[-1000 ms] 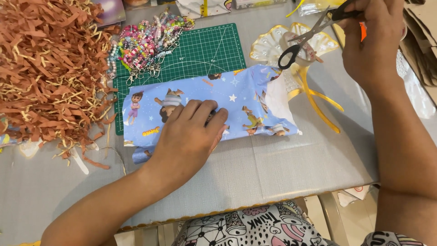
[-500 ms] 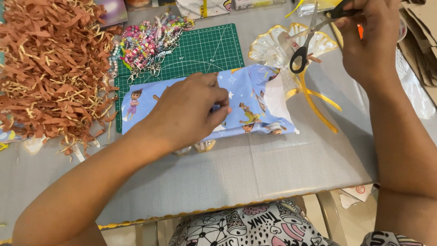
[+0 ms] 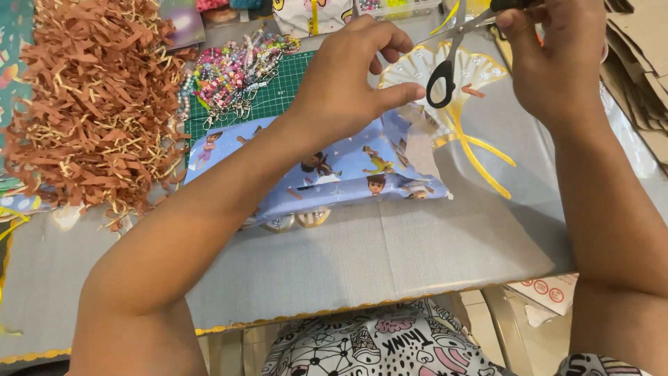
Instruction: Wrapping a small cardboard box with decorative paper using tape and scissors.
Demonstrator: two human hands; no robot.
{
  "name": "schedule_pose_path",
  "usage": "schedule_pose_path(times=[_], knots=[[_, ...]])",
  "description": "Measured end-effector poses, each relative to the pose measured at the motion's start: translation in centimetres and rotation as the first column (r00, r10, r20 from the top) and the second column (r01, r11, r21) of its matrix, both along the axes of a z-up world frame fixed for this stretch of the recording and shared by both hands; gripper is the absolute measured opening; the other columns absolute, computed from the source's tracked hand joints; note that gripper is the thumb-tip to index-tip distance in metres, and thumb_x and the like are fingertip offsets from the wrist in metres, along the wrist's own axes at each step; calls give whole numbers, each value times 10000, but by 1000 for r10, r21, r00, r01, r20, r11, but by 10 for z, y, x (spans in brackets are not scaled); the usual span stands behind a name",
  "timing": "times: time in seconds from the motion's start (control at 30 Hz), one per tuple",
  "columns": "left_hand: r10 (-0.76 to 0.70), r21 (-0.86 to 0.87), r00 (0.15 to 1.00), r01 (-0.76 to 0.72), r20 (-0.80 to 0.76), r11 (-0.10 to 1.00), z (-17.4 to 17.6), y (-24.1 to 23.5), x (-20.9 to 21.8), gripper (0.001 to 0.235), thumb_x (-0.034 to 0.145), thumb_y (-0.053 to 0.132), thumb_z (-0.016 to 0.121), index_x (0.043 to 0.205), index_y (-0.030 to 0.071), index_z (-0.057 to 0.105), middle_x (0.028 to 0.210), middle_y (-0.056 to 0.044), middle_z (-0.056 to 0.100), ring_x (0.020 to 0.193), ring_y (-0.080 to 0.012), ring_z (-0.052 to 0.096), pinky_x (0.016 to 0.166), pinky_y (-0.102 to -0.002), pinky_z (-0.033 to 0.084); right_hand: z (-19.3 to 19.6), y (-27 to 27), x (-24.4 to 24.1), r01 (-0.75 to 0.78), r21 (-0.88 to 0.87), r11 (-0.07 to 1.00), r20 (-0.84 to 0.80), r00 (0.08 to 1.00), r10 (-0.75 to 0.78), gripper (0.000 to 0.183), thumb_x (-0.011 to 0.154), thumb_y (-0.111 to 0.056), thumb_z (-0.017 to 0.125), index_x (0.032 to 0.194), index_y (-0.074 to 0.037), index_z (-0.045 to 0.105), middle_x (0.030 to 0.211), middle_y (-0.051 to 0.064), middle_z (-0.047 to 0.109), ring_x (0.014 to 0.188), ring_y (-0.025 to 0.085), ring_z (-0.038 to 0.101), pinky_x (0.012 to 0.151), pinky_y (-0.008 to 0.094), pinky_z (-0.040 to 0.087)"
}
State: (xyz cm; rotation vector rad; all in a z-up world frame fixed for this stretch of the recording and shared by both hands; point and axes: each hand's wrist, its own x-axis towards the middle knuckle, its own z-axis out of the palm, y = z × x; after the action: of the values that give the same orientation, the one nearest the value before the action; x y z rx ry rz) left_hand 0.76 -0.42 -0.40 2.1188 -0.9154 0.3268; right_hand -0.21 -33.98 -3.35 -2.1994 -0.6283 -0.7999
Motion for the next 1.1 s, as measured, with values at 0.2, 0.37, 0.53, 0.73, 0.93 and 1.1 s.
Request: schedule_pose_path(times=[0.2,0.37,0.53,0.73,0.93,1.1], knots=[[40,167,998,-33,-39,985,-12,14,-4,289,916,266,931,1167,214,798,1081,-1,759,872,-216,723,768,-450,545,8,4,-7,-14,56,998,-116,993,20,12,1425,31,654,1416,27,647,1296,149,701,1170,301,730,1030,438,570],[6,206,1000,0,-28,979,-5,57,-55,225,1003,157,881,1198,151,769,1124,-90,666,1063,-313,726,852,-501,550,-20,-4,-13,166,588,791,-576,772,266,260,1304,-438,603,1230,-206,509,1177,140,665,873,252,696,925,353,617],[186,358,962,-104,-202,928,13,83,-90,157,1159,256,713,1282,159,721,1187,-56,616,942,-179,832,737,-467,535,-76,8,-34,-262,646,717,-467,608,642,621,937,208,778,1179,-131,318,1222,165,640,1149,332,781,1067,453,670],[221,389,968,-158,-122,907,13,84,-98,260,1185,341,634,1340,223,807,1249,-37,707,1007,-347,737,725,-564,544,-88,48,-39,-277,-30,960,-532,817,220,654,926,-97,984,1329,-67,469,1441,113,760,878,238,787,781,387,586],[186,395,979,-136,-90,909,-14,93,-102,253,1162,290,657,1318,218,843,1210,-29,720,1163,-325,692,763,-562,579,-56,45,-34,-99,269,958,-582,776,244,740,1021,133,857,1109,-121,168,1211,152,780,921,250,741,643,413,747],[167,353,983,-131,-72,926,-21,91,-100,203,1150,260,693,1250,180,850,1155,-44,700,1100,-342,681,709,-562,570,-35,8,-14,-198,407,892,-366,859,357,688,1054,183,890,1180,-118,284,1145,215,702,1114,346,806,1086,446,659]])
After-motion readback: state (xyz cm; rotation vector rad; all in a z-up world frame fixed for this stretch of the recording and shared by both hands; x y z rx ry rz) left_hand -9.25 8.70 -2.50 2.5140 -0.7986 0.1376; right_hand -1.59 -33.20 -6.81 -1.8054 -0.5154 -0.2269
